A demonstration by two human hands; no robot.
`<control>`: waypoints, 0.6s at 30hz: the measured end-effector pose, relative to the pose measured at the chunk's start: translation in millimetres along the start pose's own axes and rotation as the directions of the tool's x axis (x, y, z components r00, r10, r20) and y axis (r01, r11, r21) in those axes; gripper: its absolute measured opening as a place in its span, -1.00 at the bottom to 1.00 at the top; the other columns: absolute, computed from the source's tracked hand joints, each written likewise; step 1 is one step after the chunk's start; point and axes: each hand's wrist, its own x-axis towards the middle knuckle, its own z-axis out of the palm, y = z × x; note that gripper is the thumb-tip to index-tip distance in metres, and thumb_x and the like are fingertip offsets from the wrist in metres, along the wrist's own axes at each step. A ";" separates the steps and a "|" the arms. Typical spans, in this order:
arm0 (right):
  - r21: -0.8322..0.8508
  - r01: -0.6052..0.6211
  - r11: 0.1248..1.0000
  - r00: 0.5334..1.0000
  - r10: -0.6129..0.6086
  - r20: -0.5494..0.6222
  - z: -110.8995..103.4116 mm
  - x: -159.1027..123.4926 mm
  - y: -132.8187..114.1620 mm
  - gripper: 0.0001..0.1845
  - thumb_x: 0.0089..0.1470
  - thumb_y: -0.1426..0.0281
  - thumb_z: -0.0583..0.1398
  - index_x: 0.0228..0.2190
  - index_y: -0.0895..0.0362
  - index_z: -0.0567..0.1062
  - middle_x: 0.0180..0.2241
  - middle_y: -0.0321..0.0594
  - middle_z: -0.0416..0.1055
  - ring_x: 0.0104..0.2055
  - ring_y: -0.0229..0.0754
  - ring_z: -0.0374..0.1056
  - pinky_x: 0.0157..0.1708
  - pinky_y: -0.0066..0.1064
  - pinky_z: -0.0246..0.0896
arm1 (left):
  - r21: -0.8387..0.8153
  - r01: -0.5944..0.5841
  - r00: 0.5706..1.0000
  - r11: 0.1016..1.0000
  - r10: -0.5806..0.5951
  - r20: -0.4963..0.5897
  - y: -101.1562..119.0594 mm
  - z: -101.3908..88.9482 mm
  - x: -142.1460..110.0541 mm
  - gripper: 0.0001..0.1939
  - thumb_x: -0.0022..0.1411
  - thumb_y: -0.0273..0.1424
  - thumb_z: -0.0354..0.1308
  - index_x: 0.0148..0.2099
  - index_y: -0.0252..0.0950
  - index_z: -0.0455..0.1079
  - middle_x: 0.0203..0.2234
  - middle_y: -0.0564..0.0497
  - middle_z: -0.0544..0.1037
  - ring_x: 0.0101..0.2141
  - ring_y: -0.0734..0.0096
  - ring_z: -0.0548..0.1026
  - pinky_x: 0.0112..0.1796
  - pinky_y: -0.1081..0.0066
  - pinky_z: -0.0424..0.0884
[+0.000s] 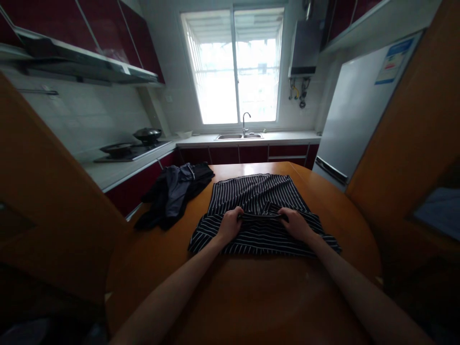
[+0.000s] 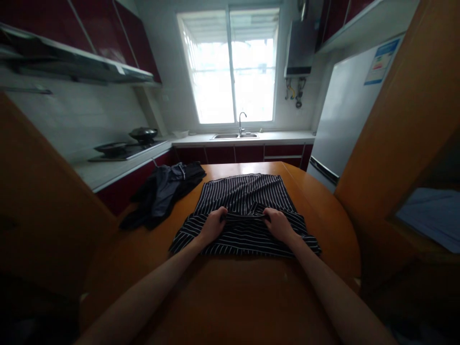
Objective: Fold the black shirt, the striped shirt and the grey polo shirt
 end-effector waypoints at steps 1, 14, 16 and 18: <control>-0.012 0.010 1.000 1.000 -0.010 0.005 -6.3 -3.6 -5.1 -0.90 0.17 0.47 0.15 -0.26 0.11 0.47 -0.22 -0.14 0.51 -0.14 -0.07 0.42 -0.07 -0.26 0.23 | -0.024 -0.003 1.000 1.000 0.003 0.000 4.2 -5.6 -2.3 -0.69 0.15 -0.65 0.10 -0.12 -0.20 0.42 -0.26 -0.02 0.60 -0.15 0.20 0.57 -0.04 0.24 0.44; 0.239 0.113 0.964 0.785 -0.235 0.573 -79.9 -110.7 -102.0 -0.82 -0.05 0.57 0.23 -0.38 0.07 0.46 -0.29 -0.34 0.45 -0.29 -0.24 0.36 -0.31 -0.48 0.16 | -0.214 -0.211 0.700 0.954 0.300 0.648 72.5 -114.3 -104.8 -0.42 0.00 -0.66 0.14 0.04 -0.07 0.51 -0.14 0.02 0.57 -0.18 0.30 0.55 -0.16 0.45 0.44; 0.243 0.099 0.965 0.690 -0.243 0.682 -75.1 -122.3 -107.7 -0.80 -0.11 0.51 0.31 -0.36 0.07 0.50 -0.30 -0.34 0.45 -0.33 -0.24 0.35 -0.38 -0.49 0.15 | -0.269 -0.189 0.574 0.944 0.329 0.750 77.5 -117.5 -117.1 -0.43 0.05 -0.62 0.20 0.09 -0.05 0.49 -0.17 0.03 0.60 -0.20 0.28 0.57 -0.20 0.45 0.46; 0.314 0.034 0.949 0.548 -0.280 0.788 -71.4 -127.5 -109.5 -0.68 -0.15 0.41 0.39 -0.27 0.07 0.55 -0.32 -0.34 0.47 -0.36 -0.23 0.37 -0.41 -0.49 0.17 | -0.339 -0.116 0.414 0.934 0.356 0.838 78.1 -119.2 -122.0 -0.40 0.08 -0.53 0.29 0.18 -0.06 0.44 -0.20 0.01 0.63 -0.24 0.26 0.60 -0.26 0.44 0.48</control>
